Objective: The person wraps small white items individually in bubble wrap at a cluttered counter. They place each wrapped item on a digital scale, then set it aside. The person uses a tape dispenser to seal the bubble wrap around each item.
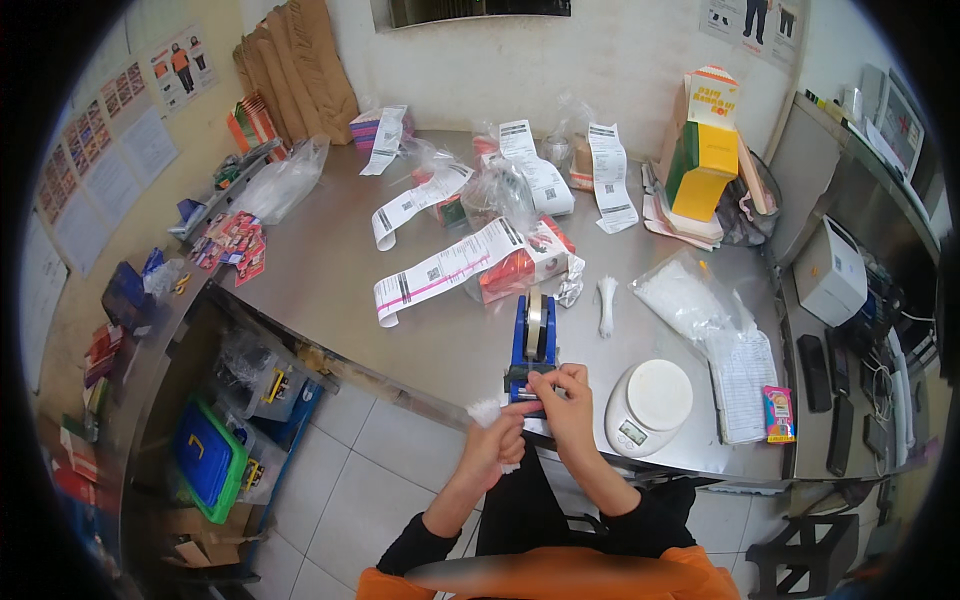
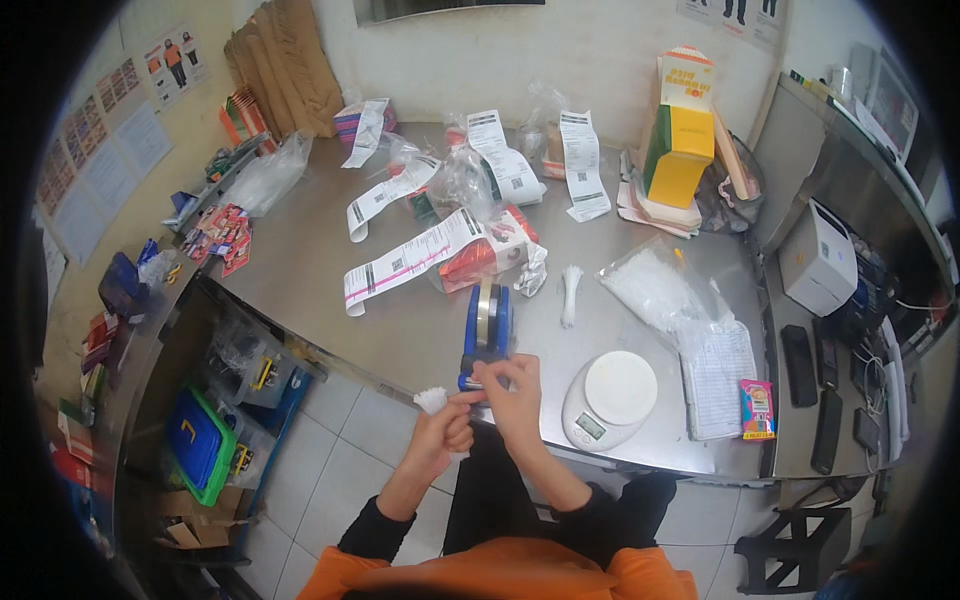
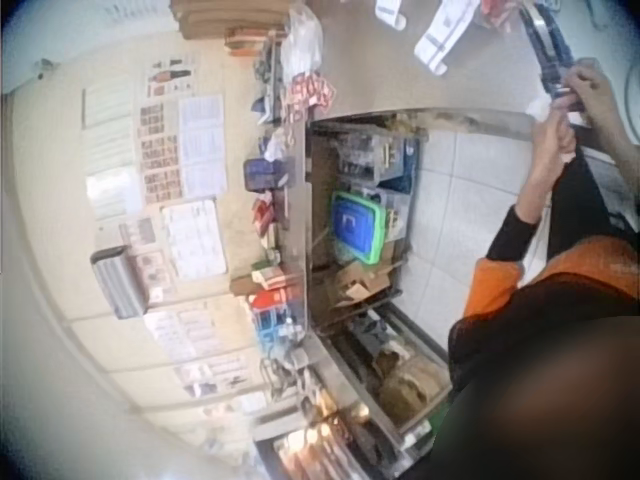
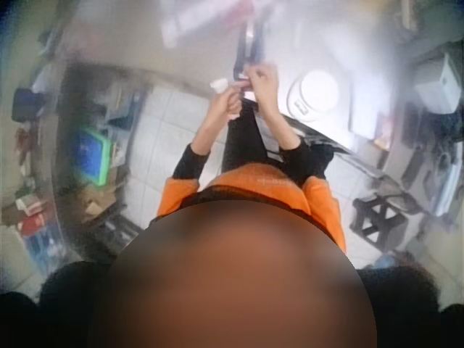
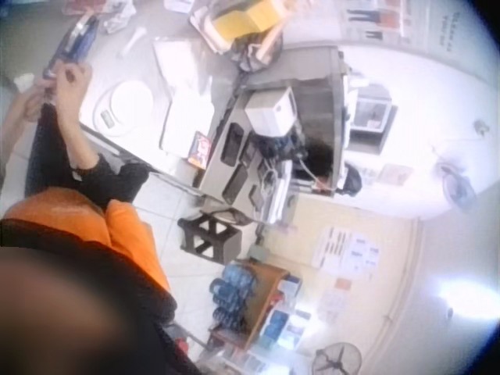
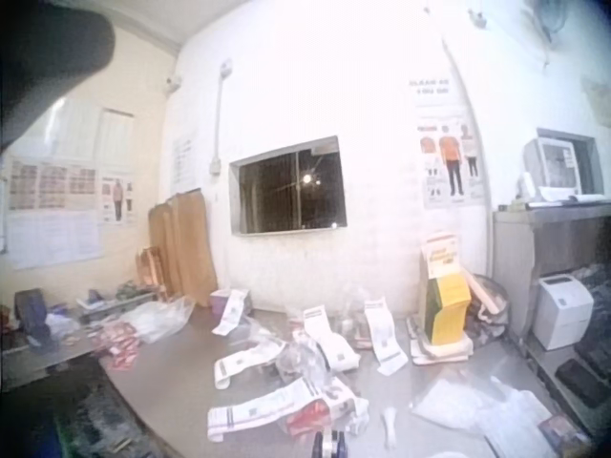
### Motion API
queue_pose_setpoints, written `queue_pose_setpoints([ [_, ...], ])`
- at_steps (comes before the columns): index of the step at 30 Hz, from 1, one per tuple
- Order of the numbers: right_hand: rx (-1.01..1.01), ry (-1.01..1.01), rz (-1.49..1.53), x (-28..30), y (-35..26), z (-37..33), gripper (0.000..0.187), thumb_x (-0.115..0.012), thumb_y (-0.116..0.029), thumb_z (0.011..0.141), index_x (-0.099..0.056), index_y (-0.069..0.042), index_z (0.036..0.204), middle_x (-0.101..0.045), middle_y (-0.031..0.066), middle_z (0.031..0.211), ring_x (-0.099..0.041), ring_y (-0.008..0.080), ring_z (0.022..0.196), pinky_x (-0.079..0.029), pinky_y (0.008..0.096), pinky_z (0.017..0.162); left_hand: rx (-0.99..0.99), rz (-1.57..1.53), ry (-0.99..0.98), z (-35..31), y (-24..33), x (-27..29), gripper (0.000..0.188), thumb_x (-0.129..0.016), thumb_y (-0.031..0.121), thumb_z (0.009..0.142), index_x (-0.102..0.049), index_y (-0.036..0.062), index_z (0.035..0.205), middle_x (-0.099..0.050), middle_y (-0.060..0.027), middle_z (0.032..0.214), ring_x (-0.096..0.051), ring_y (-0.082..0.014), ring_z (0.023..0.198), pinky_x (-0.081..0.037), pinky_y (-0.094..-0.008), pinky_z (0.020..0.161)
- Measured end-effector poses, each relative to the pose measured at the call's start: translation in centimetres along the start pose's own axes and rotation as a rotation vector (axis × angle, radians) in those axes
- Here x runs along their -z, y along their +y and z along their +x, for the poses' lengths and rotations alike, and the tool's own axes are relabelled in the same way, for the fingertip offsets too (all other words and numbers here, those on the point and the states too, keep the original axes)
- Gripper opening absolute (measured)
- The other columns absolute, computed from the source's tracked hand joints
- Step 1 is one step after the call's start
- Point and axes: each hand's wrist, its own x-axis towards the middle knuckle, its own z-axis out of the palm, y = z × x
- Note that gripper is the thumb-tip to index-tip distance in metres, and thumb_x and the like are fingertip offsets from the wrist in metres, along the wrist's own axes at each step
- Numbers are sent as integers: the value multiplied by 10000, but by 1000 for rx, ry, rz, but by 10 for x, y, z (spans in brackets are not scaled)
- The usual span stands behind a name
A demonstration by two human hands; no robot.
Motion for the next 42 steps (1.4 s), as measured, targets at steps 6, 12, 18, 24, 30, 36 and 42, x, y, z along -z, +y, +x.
queue_pose_setpoints([
  [6, 251, -180, -268, 44, -39, -88, 134, -775, -129, 658, -648, -86, 651, -465, 76, 914, -455, 219, 901, -357, 342, 782, -14, -41, -90, 5, -2, 4, 358, -403, 149, 907, -554, -63, 1153, -177, 73, 497, -176, -51, 403, -181, -222, 402],
  [12, 259, -417, -344, 72, -29, -119, 118, -800, -122, 631, -690, -93, 661, -490, 68, 894, -475, 204, 892, -382, 300, 763, -19, -10, -43, 8, -5, 2, 385, -403, 205, 926, -555, -64, 1155, -161, 75, 499, -171, -44, 413, -169, -220, 406],
  [18, 261, -443, -359, 73, -9, -120, 123, -798, -127, 651, -687, -82, 681, -532, 47, 881, -501, 192, 829, -416, 293, 702, -54, 101, 33, 9, -6, -1, 255, -567, 180, 902, -624, -37, 1024, -258, 99, 495, -216, -19, 387, -154, -219, 383],
  [24, 231, -468, -342, 77, 15, -118, 117, -772, -122, 692, -679, -71, 741, -619, 46, 842, -582, 189, 791, -453, 297, 675, -126, 264, 239, 14, -5, -3, 119, -661, 76, 827, -667, -30, 880, -510, 29, 547, -373, -21, 424, -264, -189, 403],
  [30, -238, -612, -159, 79, 46, -123, 103, -660, -118, 826, -656, -47, 900, -694, 48, 806, -661, 145, 704, -505, 257, 655, -518, 725, 344, 15, -21, 2, 118, -704, 83, 789, -690, -31, 814, -664, -40, 698, -586, -69, 665, -465, -237, 591],
  [36, -402, -686, -67, 84, 103, -129, 202, -606, -97, 869, -627, -62, 1067, -701, 77, 857, -657, 107, 732, -509, 238, 653, -495, 870, 448, 3, -29, 9, 107, -696, 94, 799, -698, -11, 816, -625, 6, 652, -525, -43, 592, -415, -216, 523],
  [42, -355, -542, -121, 101, 68, -122, 449, -639, -104, 845, -471, -17, 1252, -663, 64, 815, -628, 137, 745, -486, 279, 734, -419, 458, 391, -44, 3, -20, 89, -661, 70, 814, -658, -17, 832, -410, 70, 514, -273, -14, 412, -179, -209, 393],
])
